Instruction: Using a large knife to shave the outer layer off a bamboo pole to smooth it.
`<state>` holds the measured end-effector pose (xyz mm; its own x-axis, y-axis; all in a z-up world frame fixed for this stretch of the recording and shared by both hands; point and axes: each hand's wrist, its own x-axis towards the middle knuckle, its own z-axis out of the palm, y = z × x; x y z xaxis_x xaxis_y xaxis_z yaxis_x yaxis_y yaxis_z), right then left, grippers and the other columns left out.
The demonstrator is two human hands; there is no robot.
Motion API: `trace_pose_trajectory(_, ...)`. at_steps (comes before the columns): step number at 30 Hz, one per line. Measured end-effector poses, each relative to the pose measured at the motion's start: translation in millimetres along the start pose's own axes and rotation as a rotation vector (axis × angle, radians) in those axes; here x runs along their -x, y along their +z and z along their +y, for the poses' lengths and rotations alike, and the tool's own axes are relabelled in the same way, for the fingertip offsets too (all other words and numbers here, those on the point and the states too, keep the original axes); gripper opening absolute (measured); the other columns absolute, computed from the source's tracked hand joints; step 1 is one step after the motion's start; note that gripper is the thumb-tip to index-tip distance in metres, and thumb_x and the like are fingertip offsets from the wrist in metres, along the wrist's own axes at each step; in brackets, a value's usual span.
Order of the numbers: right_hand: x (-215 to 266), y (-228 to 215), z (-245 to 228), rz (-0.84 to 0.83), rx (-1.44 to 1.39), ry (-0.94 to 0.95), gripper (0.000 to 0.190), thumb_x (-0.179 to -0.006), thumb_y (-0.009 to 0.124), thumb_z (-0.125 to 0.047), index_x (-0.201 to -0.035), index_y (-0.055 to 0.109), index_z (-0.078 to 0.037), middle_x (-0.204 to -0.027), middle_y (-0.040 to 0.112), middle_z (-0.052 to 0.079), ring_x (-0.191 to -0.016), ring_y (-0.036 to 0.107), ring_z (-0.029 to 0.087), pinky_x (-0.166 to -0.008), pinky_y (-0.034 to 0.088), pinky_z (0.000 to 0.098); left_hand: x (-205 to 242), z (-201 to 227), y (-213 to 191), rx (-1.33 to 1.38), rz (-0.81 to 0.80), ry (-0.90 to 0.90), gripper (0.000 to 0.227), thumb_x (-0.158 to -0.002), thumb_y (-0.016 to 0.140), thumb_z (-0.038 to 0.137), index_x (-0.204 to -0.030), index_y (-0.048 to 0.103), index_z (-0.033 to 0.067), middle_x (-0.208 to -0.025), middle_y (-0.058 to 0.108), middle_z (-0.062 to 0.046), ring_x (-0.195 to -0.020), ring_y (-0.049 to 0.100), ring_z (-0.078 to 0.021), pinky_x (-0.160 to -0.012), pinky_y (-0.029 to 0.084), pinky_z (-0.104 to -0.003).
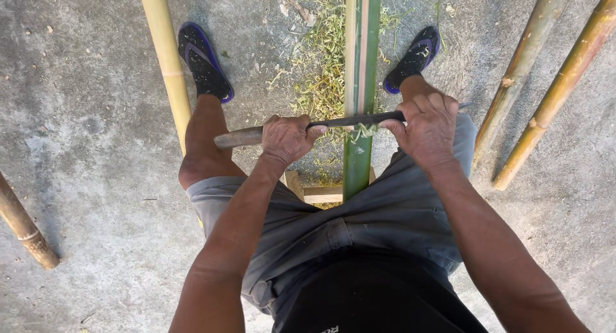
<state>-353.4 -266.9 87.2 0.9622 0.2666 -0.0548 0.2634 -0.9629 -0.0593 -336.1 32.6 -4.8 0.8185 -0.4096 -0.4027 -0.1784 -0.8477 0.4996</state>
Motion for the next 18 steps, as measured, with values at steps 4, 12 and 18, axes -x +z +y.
trace_pose_trajectory(4, 0.3, -8.0, -7.3, -0.003, 0.032, 0.02, 0.052, -0.091, 0.065, -0.065, -0.097, 0.075, -0.015, -0.089, 0.06, 0.002, -0.095, 0.052, 0.022, -0.098, 0.035, 0.0428, 0.7, 0.4, -0.4, 0.021, -0.016, -0.012, 0.083, -0.087, 0.023, 0.084, -0.075, 0.067, 0.0148, -0.054, 0.061, -0.006, -0.054, 0.064, -0.0258, -0.078, 0.054, -0.047)
trace_pose_trajectory(12, -59.5, -18.1, 27.3, -0.174, -0.108, -0.017, 0.05, -0.084, 0.067, -0.065, -0.092, 0.075, -0.016, -0.091, 0.063, 0.003, -0.091, 0.058, 0.021, -0.092, 0.035, 0.041, -38.0, 4.2, -34.3, 0.01, -0.161, -0.062, 0.08, -0.088, 0.024, 0.084, -0.081, 0.067, 0.0175, -0.058, 0.056, -0.002, -0.057, 0.058, -0.0188, -0.061, 0.054, -0.044)
trace_pose_trajectory(18, -165.8, -13.0, 85.2, -0.111, -0.005, -0.091, 0.048, -0.087, 0.071, -0.067, -0.093, 0.077, -0.02, -0.086, 0.066, 0.001, -0.09, 0.058, 0.023, -0.095, 0.036, 0.0437, -134.5, 7.5, -108.6, -0.047, -0.211, -0.159, 0.079, -0.088, 0.021, 0.084, -0.09, 0.066, 0.0187, -0.06, 0.048, 0.003, -0.054, 0.052, -0.0134, -0.053, 0.048, -0.038)
